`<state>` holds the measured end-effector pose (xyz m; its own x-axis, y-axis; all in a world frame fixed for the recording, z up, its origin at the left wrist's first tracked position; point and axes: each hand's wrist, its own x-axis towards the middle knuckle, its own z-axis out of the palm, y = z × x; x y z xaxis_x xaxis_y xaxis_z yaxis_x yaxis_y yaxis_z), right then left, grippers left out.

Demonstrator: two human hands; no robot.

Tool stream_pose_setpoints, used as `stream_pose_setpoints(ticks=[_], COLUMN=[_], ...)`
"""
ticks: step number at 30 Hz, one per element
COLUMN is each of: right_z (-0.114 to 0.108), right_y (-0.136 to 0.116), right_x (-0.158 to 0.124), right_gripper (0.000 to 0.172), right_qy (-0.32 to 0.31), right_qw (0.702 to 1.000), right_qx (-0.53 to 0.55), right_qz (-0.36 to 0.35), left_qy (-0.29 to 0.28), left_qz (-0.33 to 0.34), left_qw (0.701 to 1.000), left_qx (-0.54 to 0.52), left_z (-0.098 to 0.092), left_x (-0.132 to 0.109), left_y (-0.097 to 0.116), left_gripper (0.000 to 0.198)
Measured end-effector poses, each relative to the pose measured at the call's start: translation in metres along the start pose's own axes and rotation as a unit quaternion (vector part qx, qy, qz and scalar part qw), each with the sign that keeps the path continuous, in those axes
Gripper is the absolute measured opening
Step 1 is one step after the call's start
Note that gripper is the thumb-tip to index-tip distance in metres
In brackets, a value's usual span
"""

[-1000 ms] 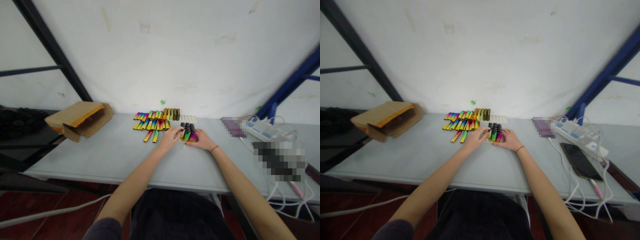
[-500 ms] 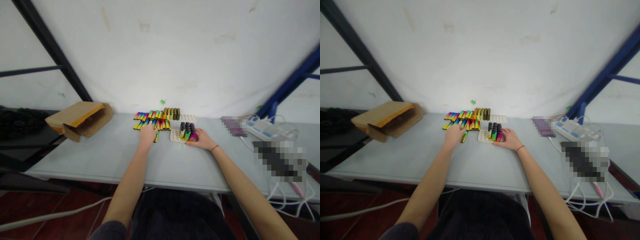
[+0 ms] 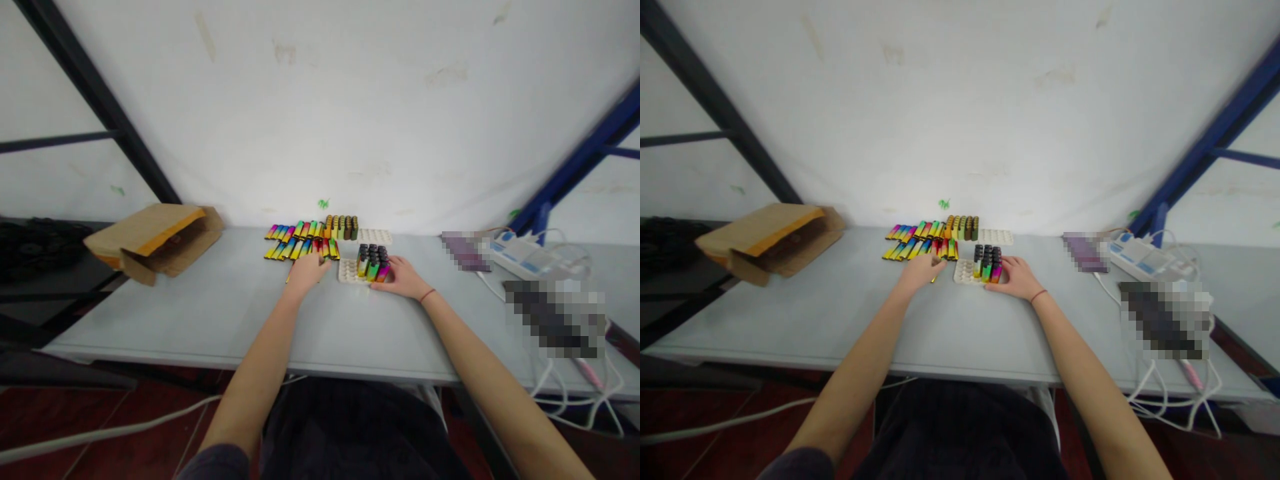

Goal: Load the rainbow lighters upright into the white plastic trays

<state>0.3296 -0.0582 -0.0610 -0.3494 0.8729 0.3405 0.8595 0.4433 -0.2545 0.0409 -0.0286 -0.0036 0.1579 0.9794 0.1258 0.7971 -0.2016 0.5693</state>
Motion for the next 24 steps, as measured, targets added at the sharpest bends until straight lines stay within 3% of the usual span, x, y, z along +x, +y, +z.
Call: stream_pose_setpoints(ticks=[2,4,6,10,12,15,20,24], right_z=[0.0,0.0,0.0,-0.001,-0.001,-0.001,0.0,0.0], right_y=[0.0,0.0,-0.001,-0.002,-0.002,-0.002,-0.002,-0.001], right_x=[0.0,0.0,0.0,0.0,0.0,0.0,-0.001,0.0], right_gripper=[0.069,0.07,0.072,0.075,0.074,0.073,0.075,0.074], right_qy=[0.002,0.002,0.002,0.003,0.004,0.008,0.006,0.007], right_qw=[1.0,1.0,1.0,1.0,1.0,1.0,1.0,1.0], right_qx=[0.001,0.002,0.003,0.004,0.006,0.007,0.003,0.002], right_qz=[0.0,0.0,0.001,0.002,0.001,0.001,-0.001,-0.002], left_qy=[0.006,0.018,0.009,-0.057,-0.052,-0.038,-0.064,-0.033], left_qz=[0.05,0.055,-0.003,-0.133,-0.159,-0.163,-0.139,-0.148], left_qw=[0.991,0.966,0.936,0.838,0.803,0.778,0.761,0.752], left_qx=[-0.124,-0.251,-0.352,-0.526,-0.572,-0.605,-0.63,-0.641], left_z=[0.006,0.013,0.021,0.031,0.03,0.024,0.016,0.022], left_x=[0.001,0.001,0.001,-0.003,-0.004,-0.005,-0.006,-0.006], left_y=[0.007,0.016,0.025,0.036,0.038,0.037,0.035,0.035], left_gripper=[0.02,0.022,0.025,0.022,0.021,0.022,0.032,0.031])
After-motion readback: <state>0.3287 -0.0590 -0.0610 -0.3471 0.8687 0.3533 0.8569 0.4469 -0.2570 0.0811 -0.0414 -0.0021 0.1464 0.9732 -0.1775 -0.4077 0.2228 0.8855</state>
